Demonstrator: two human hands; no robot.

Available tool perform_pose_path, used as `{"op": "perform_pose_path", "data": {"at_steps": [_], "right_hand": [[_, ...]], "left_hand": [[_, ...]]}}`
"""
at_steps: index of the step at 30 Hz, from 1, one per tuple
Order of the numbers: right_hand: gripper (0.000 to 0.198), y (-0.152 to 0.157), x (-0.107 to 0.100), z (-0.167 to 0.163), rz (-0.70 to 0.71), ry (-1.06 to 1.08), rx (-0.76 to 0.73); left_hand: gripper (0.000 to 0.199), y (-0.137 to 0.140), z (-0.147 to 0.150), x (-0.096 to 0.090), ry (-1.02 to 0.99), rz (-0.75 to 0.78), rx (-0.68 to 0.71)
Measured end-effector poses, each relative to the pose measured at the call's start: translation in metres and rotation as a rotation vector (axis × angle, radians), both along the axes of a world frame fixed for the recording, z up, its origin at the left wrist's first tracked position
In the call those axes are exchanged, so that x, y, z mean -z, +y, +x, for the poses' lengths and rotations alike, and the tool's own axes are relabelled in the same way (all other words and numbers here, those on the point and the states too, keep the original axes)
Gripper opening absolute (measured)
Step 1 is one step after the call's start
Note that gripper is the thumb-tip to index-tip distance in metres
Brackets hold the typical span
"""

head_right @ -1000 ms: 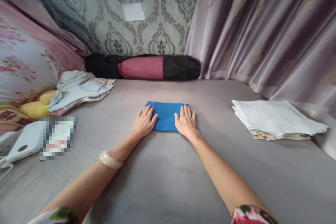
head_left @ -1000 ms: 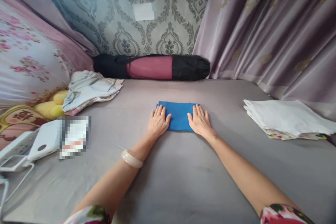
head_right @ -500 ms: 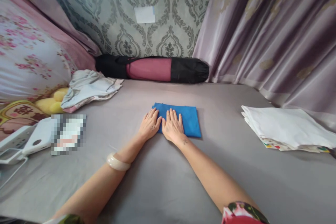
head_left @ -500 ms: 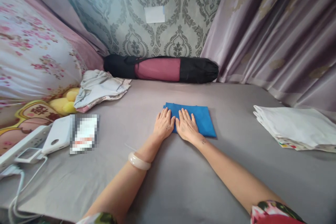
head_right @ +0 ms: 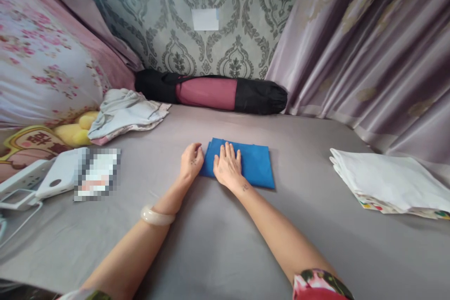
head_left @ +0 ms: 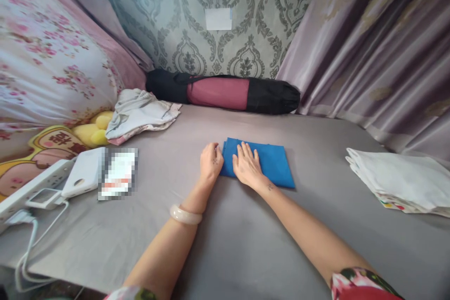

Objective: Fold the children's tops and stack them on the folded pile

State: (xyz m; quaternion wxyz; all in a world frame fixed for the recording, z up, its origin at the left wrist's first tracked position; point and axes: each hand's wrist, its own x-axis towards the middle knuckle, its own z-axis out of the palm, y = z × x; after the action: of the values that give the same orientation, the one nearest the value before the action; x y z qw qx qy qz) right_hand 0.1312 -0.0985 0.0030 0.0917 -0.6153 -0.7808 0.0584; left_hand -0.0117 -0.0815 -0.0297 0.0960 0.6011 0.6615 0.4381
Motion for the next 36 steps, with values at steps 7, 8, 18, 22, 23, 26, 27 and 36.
{"op": "perform_pose_path", "data": {"at_steps": [7, 8, 18, 22, 23, 26, 27, 36], "right_hand": [[0.063, 0.014, 0.006, -0.022, -0.016, 0.043, -0.02], [0.063, 0.015, 0.009, -0.023, -0.033, 0.046, -0.011], [0.064, 0.017, 0.008, -0.022, -0.102, 0.03, -0.011], [0.064, 0.022, -0.002, -0.026, -0.107, 0.024, -0.032], [0.063, 0.024, -0.003, -0.029, -0.089, 0.023, -0.041], [0.061, 0.032, -0.004, -0.037, -0.022, 0.02, -0.071], [0.061, 0.034, -0.002, -0.039, -0.009, 0.019, -0.073], [0.062, 0.04, 0.011, -0.046, -0.062, 0.012, -0.041]], "left_hand": [[0.024, -0.001, -0.018, -0.01, -0.212, -0.105, -0.129], [0.024, -0.001, -0.018, -0.011, -0.22, -0.117, -0.133], [0.027, -0.003, -0.015, -0.017, -0.227, -0.158, -0.122], [0.028, -0.003, -0.015, -0.017, -0.231, -0.159, -0.117], [0.028, -0.002, -0.015, -0.016, -0.235, -0.156, -0.116], [0.027, -0.001, -0.016, -0.015, -0.239, -0.148, -0.121], [0.026, -0.001, -0.016, -0.014, -0.239, -0.145, -0.122], [0.026, 0.0, -0.017, -0.011, -0.241, -0.145, -0.122]]}}
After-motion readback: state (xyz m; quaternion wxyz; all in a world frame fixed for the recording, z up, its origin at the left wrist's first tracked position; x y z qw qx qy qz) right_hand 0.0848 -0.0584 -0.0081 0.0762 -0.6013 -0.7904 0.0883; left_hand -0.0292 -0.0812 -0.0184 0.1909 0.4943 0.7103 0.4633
